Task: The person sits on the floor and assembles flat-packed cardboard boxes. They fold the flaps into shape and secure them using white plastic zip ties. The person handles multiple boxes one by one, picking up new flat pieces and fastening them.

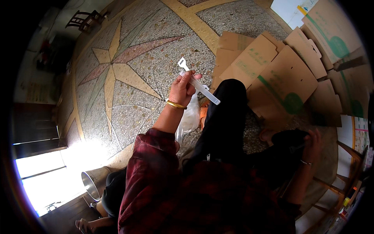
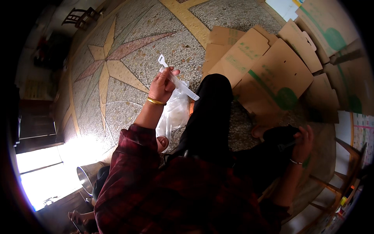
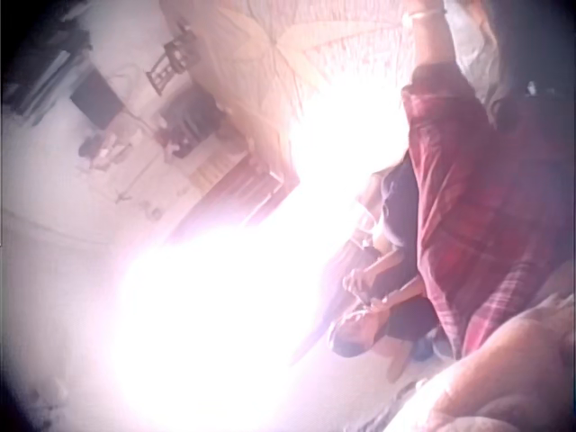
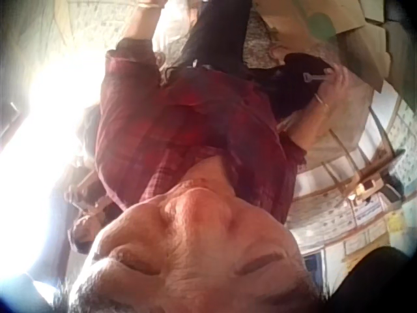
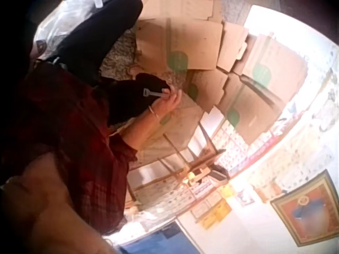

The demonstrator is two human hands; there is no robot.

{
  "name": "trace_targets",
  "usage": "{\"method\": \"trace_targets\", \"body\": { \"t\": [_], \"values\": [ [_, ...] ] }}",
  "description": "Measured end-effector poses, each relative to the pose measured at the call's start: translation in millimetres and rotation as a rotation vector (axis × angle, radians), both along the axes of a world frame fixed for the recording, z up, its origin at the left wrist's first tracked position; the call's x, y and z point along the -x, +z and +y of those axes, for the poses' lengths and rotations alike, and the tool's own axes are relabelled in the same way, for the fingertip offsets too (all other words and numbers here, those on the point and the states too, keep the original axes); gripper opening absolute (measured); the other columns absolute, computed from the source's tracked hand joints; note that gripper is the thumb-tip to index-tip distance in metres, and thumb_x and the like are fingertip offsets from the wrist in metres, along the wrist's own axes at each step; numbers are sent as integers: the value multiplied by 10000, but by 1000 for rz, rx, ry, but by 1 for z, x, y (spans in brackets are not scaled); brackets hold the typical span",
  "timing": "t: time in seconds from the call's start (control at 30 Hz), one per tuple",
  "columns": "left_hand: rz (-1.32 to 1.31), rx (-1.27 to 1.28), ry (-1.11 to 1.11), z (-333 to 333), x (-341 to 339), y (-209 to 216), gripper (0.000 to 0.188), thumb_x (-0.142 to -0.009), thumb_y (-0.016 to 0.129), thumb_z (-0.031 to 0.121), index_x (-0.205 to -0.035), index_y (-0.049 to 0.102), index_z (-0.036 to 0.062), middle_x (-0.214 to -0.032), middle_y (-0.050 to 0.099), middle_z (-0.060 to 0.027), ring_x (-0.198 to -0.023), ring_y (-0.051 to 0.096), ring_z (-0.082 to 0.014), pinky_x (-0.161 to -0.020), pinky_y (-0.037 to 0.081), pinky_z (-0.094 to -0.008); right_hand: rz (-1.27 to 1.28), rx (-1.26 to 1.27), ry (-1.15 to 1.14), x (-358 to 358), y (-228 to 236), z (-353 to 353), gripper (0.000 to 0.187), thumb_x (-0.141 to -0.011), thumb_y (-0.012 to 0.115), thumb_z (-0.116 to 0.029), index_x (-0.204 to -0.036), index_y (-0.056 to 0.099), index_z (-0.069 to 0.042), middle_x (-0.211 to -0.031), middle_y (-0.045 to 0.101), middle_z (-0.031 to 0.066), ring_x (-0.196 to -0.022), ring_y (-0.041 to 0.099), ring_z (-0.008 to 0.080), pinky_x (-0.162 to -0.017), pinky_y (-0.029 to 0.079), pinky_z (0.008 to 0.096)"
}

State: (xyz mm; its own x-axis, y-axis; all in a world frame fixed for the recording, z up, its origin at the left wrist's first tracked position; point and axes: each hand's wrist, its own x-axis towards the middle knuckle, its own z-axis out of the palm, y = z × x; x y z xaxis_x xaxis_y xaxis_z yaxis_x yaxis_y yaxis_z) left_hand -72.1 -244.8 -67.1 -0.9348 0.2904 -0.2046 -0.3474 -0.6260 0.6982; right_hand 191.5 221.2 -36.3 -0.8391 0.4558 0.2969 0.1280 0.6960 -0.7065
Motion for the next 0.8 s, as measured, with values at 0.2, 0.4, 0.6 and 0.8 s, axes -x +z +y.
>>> {"method": "trace_targets", "body": {
  "t": [0.2,0.4,0.6,0.8],
  "values": [
    [34,-84,-69,26,-18,30,198,-906,472,221,-955,547,45,-874,645,-104,-406,302,-66,-390,264,-188,92,527,13,13,4,-21,256,-863,440,-63,-1103,504,1,-917,544,90,-626,507,115,-578,439,227],
    [35,-210,-166,53,-36,48,186,-916,449,205,-958,543,50,-879,645,-116,-412,353,-62,-401,297,-181,-168,779,427,77,50,-112,199,-886,463,-83,-1059,532,-12,-821,600,71,-503,470,60,-458,384,179],
    [51,-134,-188,82,-48,49,206,-913,456,247,-975,539,70,-886,644,-86,-412,354,-70,-406,297,-193,-307,289,788,120,51,-195,193,-790,626,-98,-939,570,12,-797,609,78,-704,592,141,-611,460,252],
    [-15,-152,-121,68,-42,18,202,-908,467,237,-976,533,59,-863,633,-74,-437,342,-70,-438,307,-198,-410,672,773,127,26,-207,123,-839,573,-99,-910,581,1,-712,595,30,-666,571,73,-588,440,213]
  ]
}}
